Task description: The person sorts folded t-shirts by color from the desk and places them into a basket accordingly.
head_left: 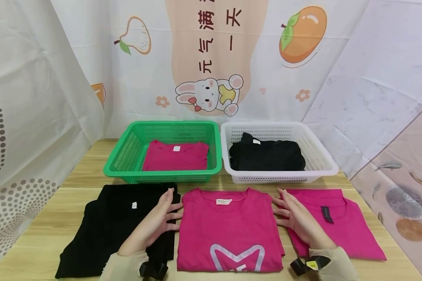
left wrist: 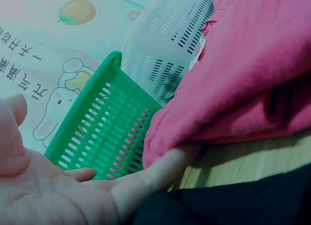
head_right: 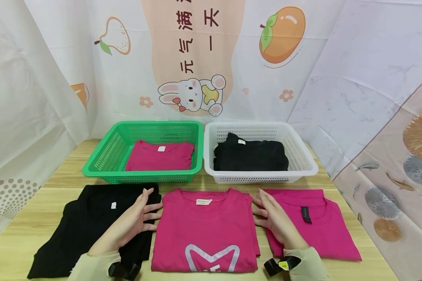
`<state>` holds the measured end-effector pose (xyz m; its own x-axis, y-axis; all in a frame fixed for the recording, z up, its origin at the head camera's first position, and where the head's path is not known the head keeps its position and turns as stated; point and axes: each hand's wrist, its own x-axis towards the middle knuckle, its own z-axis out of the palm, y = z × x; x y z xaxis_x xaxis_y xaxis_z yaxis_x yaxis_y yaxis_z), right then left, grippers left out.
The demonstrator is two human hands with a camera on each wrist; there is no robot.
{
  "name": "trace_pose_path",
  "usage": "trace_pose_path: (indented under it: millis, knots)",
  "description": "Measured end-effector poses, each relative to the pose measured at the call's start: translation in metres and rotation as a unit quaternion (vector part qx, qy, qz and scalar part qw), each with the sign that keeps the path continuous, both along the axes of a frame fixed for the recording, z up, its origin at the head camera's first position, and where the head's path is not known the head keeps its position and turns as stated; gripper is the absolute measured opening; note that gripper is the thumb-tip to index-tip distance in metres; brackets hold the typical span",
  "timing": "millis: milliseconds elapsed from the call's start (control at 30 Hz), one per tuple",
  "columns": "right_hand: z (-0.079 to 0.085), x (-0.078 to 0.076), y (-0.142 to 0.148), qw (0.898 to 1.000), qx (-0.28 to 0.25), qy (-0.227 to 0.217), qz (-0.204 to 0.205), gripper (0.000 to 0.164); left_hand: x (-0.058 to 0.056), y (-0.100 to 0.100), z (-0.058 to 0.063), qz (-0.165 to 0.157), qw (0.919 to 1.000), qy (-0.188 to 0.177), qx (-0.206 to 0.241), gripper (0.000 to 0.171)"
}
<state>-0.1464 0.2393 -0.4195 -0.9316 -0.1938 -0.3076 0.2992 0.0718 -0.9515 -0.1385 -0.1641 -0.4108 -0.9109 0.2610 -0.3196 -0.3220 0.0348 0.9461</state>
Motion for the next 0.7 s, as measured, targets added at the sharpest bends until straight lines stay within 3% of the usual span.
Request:
trace_pose_path:
  millis: [267,467,700]
  knots:
    - [-0.002,0.000,0.000,1.000,-0.023,-0.005,0.014,0.069,-0.004,-0.003,-0.005,-0.060,0.9976,-0.011,0.031,0.087]
    - [-0.003,-0.002,0.002,0.998,-0.033,-0.008,0.054,0.070,-0.006,-0.004,-0.013,-0.096,0.9936,-0.027,0.053,0.082]
    - [-0.005,-0.002,0.004,0.992,-0.062,-0.013,0.108,0.067,-0.004,-0.002,-0.016,-0.107,0.9913,-0.043,0.064,0.078]
